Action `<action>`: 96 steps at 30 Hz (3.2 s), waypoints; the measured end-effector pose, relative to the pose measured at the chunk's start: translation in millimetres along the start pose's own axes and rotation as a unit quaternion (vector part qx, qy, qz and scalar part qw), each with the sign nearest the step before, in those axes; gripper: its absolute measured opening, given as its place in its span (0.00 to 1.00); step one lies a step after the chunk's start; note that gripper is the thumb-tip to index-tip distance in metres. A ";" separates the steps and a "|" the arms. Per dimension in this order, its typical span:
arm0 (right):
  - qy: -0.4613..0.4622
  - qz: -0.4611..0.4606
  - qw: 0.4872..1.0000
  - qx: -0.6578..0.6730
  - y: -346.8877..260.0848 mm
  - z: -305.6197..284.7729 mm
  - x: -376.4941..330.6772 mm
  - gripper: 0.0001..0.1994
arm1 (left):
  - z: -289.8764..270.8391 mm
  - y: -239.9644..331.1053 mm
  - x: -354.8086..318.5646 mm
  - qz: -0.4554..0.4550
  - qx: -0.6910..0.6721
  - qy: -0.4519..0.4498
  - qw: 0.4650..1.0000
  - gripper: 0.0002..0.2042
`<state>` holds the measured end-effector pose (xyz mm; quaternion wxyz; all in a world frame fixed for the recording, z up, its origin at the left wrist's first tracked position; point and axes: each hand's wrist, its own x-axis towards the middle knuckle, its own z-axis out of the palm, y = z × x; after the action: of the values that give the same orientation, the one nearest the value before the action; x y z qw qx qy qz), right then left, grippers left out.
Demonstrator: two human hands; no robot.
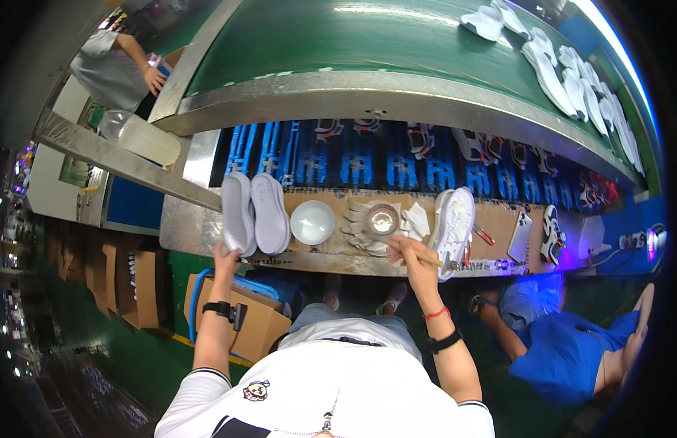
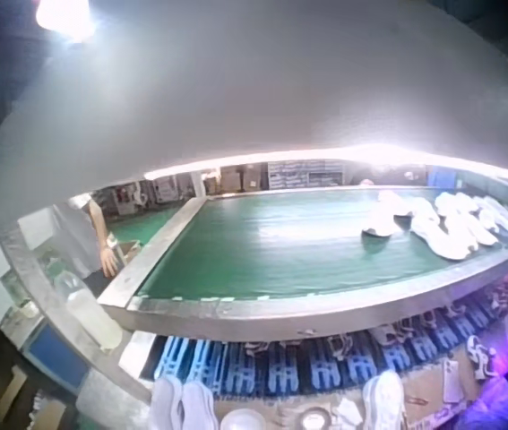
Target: Apply adhesive to the edges and inner surfaces of shoe outsoles using a brush.
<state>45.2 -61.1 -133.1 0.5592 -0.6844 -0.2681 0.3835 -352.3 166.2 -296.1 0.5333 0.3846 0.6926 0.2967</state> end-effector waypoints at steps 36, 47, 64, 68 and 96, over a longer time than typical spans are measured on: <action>-0.021 -0.110 0.994 0.001 -73.9 -15.5 -15.3 0.13 | 147.7 173.7 -189.4 0.212 -0.100 -0.354 0.905 0.21; -0.092 -0.183 0.979 -0.015 -94.6 -10.8 -22.8 0.10 | 162.2 190.3 -213.5 0.287 -0.068 -0.352 0.888 0.21; -0.085 -0.259 0.957 -0.099 -106.6 -21.4 -17.8 0.10 | 165.6 190.7 -216.5 0.291 -0.071 -0.344 0.890 0.21; -0.110 -0.264 0.947 -0.147 -110.3 -24.6 -15.5 0.09 | 169.8 194.4 -219.3 0.300 -0.068 -0.350 0.885 0.22; 0.223 -0.133 0.963 0.069 -85.9 -95.8 -68.2 0.19 | 272.6 181.6 -201.3 0.454 -0.039 -0.239 0.857 0.25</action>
<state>91.2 -149.2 -26.6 0.6965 -0.6707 -0.1981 0.1605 -22.2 91.3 -113.8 0.5032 0.6945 0.2800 0.4312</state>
